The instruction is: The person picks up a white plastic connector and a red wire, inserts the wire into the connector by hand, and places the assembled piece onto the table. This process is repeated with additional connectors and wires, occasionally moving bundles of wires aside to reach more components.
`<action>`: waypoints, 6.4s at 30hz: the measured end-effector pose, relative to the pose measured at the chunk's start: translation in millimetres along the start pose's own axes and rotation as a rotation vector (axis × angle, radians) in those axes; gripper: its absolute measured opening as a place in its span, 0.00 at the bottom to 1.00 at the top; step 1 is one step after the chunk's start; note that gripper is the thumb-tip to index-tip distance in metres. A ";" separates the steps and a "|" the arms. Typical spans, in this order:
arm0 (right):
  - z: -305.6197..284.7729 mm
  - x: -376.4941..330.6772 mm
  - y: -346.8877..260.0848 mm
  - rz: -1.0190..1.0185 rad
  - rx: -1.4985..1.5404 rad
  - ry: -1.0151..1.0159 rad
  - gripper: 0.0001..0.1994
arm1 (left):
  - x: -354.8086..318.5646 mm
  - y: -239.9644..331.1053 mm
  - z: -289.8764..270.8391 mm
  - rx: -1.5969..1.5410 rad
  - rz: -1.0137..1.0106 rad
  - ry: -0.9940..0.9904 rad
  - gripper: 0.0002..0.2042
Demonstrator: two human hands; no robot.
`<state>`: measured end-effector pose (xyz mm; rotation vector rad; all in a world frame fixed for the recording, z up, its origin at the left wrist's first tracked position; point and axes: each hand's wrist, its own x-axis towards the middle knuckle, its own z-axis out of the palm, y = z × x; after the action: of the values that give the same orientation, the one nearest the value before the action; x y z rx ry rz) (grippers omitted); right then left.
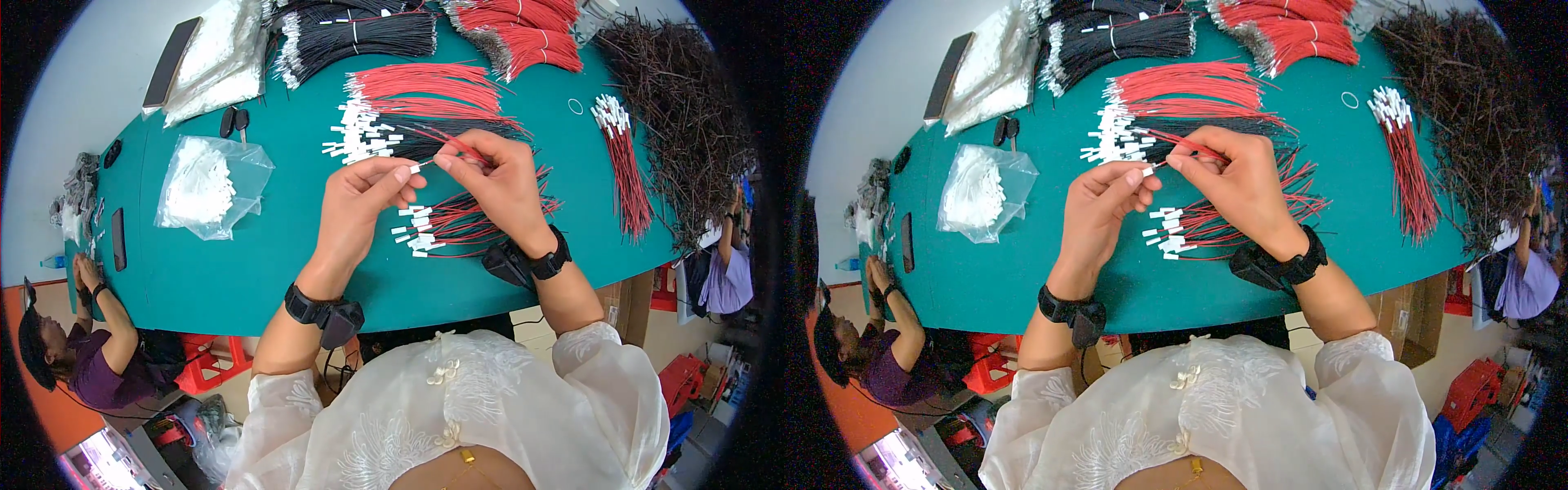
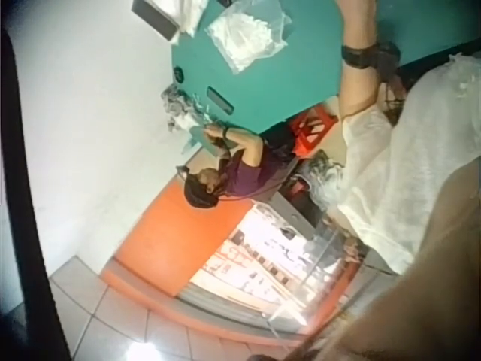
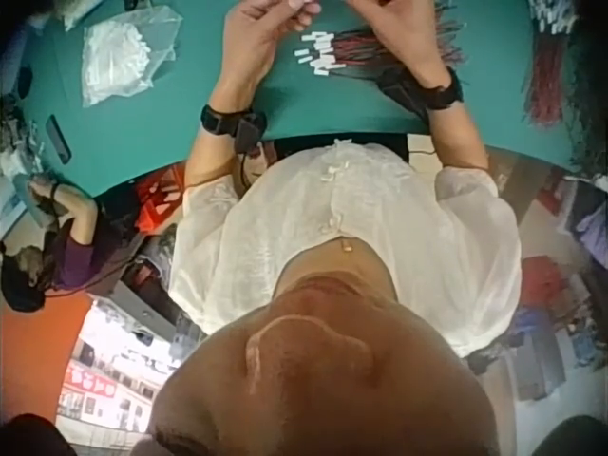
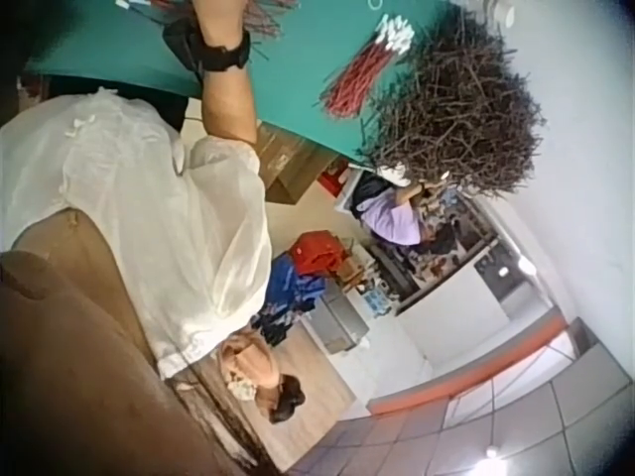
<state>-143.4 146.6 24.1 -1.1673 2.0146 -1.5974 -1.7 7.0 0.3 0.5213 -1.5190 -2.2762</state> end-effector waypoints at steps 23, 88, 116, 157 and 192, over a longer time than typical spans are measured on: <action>1.0 -2.3 1.8 -0.021 -0.007 -0.039 0.04 | 1.3 -2.7 -0.4 0.054 0.024 0.024 0.08; -3.8 -0.1 -2.4 0.052 0.098 -0.125 0.06 | 2.5 2.1 -2.2 0.283 0.227 0.069 0.04; -4.4 -0.1 -1.9 -0.015 -0.019 -0.102 0.06 | 1.3 1.5 -3.5 0.298 0.163 0.036 0.05; -6.3 0.8 -0.2 -0.060 -0.063 -0.032 0.04 | 6.1 21.6 -25.6 0.409 0.094 0.020 0.07; -4.9 -0.2 0.3 -0.068 -0.028 -0.028 0.04 | 5.7 7.3 -15.1 0.053 0.104 0.081 0.08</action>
<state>-146.7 150.0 25.4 -1.2738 2.0057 -1.5803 1.4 -10.4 1.1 0.5295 -1.5346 -2.1162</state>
